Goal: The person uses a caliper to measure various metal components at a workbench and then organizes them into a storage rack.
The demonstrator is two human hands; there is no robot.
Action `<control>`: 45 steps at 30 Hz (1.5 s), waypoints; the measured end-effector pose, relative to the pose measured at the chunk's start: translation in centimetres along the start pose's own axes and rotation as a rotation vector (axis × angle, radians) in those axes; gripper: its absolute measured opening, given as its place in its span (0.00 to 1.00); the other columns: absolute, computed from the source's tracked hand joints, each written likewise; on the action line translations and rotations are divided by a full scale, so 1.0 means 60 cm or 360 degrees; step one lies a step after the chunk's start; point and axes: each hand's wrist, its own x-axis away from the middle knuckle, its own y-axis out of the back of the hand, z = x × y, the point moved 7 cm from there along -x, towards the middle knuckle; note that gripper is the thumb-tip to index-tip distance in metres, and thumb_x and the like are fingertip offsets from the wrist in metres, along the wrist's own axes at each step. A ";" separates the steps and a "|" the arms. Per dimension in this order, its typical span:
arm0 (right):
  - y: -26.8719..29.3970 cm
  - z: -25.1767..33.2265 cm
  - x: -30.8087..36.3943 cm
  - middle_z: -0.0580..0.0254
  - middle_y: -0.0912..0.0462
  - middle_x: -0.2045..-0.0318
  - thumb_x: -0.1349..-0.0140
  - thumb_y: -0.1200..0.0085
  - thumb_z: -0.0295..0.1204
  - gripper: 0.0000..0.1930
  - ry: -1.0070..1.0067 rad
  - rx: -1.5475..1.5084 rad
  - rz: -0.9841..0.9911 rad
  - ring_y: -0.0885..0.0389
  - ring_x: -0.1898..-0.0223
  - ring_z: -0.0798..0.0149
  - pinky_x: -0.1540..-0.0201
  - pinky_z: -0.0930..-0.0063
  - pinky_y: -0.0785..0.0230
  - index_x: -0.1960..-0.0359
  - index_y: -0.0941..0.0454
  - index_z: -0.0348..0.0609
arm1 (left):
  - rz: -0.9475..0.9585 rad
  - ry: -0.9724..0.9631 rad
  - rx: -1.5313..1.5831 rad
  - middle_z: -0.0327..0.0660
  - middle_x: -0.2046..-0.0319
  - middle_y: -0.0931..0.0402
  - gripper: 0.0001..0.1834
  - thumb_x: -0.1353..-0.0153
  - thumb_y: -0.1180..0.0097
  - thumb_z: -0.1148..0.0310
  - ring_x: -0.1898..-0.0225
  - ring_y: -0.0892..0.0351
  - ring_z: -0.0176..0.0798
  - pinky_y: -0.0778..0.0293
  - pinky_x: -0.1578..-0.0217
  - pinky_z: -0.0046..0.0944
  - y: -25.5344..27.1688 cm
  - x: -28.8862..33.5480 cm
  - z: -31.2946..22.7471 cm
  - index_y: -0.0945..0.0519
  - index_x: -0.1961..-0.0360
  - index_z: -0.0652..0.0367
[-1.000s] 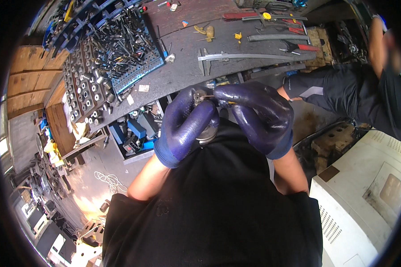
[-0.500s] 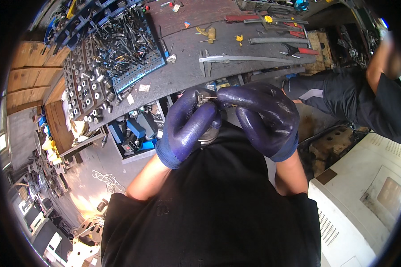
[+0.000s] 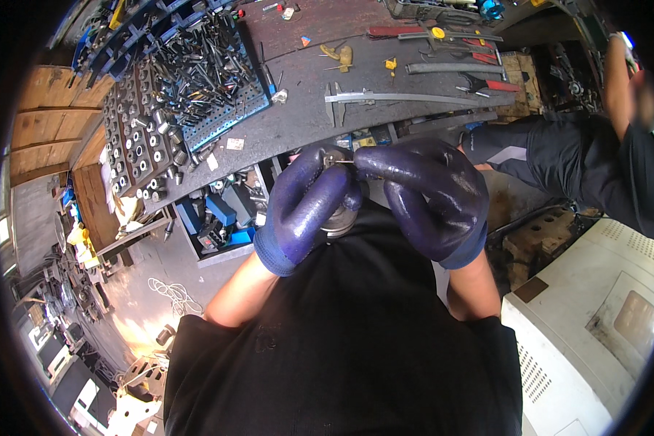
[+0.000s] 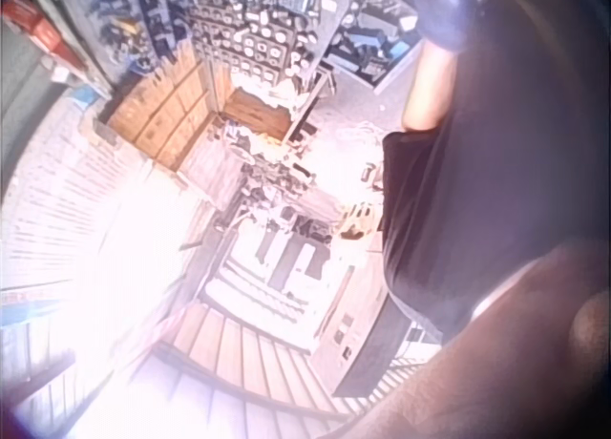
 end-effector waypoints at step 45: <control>-0.003 0.022 0.007 0.49 0.10 0.56 0.40 0.41 0.15 0.23 -0.0210 -0.0130 -0.0036 0.09 0.62 0.57 0.58 0.69 0.19 0.41 0.18 0.37 | -0.0032 -0.0129 -0.0041 0.42 0.56 0.21 0.18 0.27 0.55 0.69 0.54 0.22 0.35 0.27 0.49 0.36 -0.006 0.012 -0.011 0.23 0.43 0.67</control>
